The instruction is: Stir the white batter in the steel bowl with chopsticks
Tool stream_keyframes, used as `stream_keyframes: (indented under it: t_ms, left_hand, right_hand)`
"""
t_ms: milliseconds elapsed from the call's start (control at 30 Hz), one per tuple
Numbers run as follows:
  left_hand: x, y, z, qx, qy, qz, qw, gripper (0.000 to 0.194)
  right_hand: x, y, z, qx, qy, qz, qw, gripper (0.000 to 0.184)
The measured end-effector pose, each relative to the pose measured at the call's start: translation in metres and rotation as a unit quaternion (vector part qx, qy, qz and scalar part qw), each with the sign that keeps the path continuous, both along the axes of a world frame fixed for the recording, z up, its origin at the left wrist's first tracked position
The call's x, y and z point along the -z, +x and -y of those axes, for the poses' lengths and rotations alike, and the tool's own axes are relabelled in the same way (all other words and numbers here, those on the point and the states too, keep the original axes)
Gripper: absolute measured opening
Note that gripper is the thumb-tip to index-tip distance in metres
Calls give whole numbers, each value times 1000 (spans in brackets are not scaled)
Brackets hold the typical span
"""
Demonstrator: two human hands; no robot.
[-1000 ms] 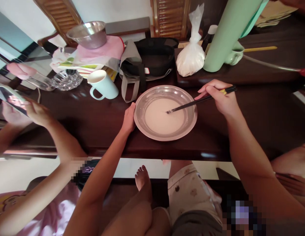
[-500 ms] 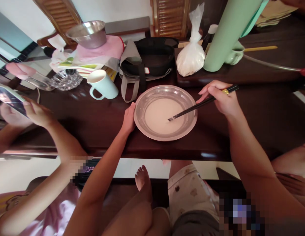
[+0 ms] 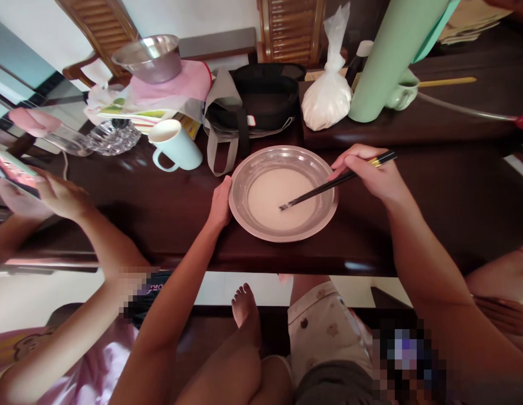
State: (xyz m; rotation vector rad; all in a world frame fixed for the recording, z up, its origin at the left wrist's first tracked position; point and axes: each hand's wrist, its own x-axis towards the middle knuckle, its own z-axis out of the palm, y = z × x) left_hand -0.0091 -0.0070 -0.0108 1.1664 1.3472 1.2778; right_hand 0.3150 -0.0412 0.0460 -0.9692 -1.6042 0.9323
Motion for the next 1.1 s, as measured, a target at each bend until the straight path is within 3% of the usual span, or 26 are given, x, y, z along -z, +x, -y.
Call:
stream_keyframes:
  t_ms: [133, 233, 333, 467, 567, 700, 800, 900, 1000, 1100]
  left_hand:
    - [-2, 1, 0, 5, 6, -2, 1000, 43]
    - [-1, 1, 0, 5, 7, -2, 1000, 44]
    - [0, 1, 0, 10, 2, 7, 1000, 45]
    - [1, 1, 0, 13, 3, 8, 1000, 46]
    - [1, 0, -1, 15, 6, 13, 1000, 45]
    - [3, -1, -1, 17, 9, 23, 1000, 43]
    - [2, -1, -1, 15, 11, 21, 1000, 43]
    - [-1, 0, 0, 6, 8, 20, 1000, 43]
    - [-4, 2, 1, 1, 0, 27, 1000, 43]
    - [-3, 3, 1, 4, -1, 35, 999, 42]
  right_hand:
    - [-3, -5, 2, 7, 26, 102, 994, 18]
    - [-1, 5, -3, 56, 40, 6, 998, 16]
    - [1, 11, -5, 45, 35, -57, 997, 20]
    - [-1, -3, 1, -7, -3, 31, 999, 22]
    - [-3, -8, 2, 4, 21, 107, 994, 21]
    - [1, 6, -6, 78, 44, -5, 996, 20]
    - [4, 9, -6, 46, 28, -54, 997, 23]
    - [1, -2, -1, -8, 3, -5, 1000, 22]
    - [-2, -8, 2, -5, 25, 99, 995, 20]
    - [-1, 0, -3, 52, 61, 37, 996, 18]
